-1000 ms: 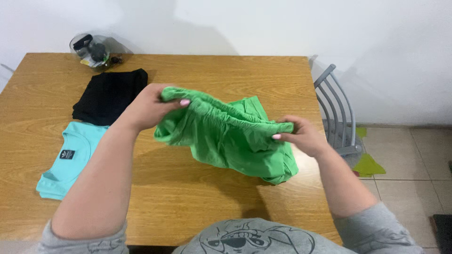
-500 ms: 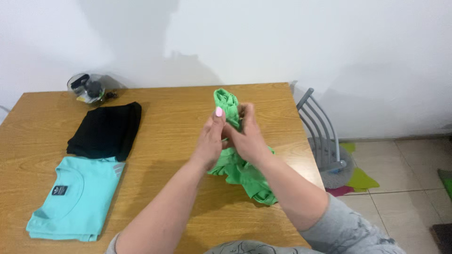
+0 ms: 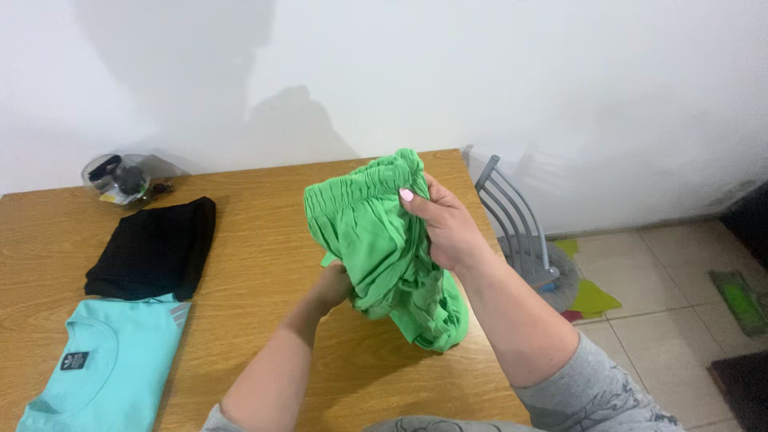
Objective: The person folds a black pair of pants, a black top, a light blue t-shirt, and green shorts on a wooden table. Each item is smoothed, folded into a compact rectangle, and stacked on the table.
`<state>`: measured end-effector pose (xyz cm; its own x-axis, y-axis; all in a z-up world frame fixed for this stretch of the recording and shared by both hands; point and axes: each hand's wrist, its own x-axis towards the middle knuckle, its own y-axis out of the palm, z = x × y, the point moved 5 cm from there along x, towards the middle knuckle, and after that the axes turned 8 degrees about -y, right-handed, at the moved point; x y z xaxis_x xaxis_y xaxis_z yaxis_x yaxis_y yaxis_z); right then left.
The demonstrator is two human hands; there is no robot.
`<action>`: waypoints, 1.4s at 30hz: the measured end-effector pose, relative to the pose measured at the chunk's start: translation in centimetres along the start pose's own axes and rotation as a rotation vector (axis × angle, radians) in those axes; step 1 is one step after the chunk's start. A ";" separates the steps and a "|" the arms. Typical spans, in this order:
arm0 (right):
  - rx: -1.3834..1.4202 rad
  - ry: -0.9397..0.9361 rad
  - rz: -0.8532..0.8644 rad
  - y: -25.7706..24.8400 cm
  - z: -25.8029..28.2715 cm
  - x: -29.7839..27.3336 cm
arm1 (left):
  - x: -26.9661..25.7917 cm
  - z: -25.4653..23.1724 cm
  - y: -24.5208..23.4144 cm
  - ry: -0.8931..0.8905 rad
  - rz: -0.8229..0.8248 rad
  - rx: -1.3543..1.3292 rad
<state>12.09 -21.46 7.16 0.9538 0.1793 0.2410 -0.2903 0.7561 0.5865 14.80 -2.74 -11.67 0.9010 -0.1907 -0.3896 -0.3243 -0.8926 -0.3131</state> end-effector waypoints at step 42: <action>-0.055 -0.619 0.257 10.3 23.9 8.3 | -6.4 -23.4 -11.9 0.542 -0.450 -0.155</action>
<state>15.14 -27.19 33.66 0.6299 -0.0240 0.7763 -0.4823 0.7713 0.4153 19.64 -0.44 14.87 0.9669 0.0689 0.2456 0.1201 -0.9724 -0.1999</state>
